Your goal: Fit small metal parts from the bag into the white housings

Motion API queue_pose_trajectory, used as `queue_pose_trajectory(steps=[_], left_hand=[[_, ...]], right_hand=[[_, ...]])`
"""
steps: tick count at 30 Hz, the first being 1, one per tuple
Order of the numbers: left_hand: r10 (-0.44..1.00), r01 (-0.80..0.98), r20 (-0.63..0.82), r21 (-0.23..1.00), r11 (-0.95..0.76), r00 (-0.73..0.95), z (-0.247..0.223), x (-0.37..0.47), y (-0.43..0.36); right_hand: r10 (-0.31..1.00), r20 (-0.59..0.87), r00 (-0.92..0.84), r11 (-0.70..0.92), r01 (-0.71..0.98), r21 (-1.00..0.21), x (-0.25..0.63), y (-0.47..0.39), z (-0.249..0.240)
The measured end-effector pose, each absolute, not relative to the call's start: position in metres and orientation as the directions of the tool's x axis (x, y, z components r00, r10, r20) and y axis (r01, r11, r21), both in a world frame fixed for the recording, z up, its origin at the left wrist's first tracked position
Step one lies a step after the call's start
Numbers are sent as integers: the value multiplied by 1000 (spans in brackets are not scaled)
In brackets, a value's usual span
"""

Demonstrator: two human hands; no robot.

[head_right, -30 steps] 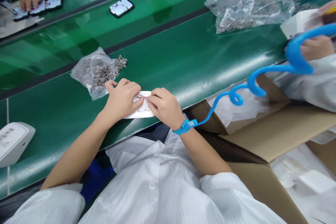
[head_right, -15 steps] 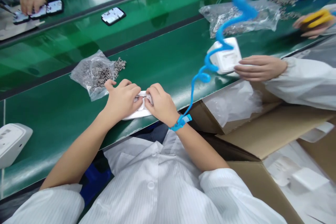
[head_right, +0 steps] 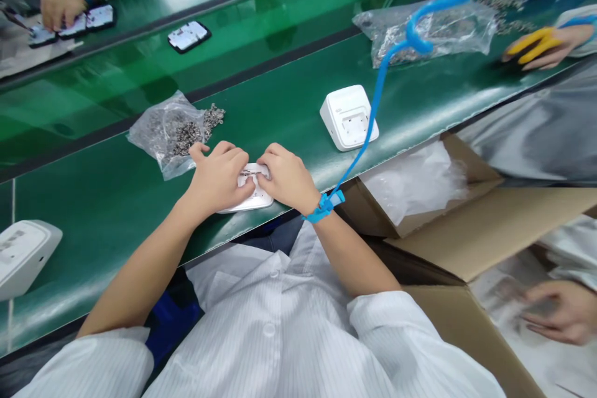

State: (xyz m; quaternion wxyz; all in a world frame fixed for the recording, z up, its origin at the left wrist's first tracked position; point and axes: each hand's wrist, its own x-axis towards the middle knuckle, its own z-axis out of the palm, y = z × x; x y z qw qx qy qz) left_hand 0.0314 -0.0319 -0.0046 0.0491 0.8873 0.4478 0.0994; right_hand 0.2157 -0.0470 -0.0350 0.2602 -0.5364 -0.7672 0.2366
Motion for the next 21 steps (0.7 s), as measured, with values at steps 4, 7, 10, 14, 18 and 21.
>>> queue_pose_trajectory(steps=[4, 7, 10, 14, 18, 21], left_hand=[[798, 783, 99, 156, -602, 595, -2, 32, -33], [792, 779, 95, 145, -610, 603, -2, 32, -34], [784, 774, 96, 130, -620, 613, -2, 32, -34], [781, 770, 87, 131, -625, 619, -2, 32, -33], [782, 766, 85, 159, -623, 618, -2, 32, -33], [782, 765, 79, 164, -622, 619, -3, 31, -32]], right_hand=[[929, 9, -371, 306, 753, -582, 219, -44, -21], [903, -63, -426, 333, 783, -526, 218, -43, -11], [899, -121, -421, 334, 839, -430, 214, -40, -2], [874, -182, -452, 393, 875, -283, 207, -31, 8], [799, -208, -564, 519, 822, -236, 204, -18, 13], [751, -216, -624, 568, 777, -271, 205, -9, 12]])
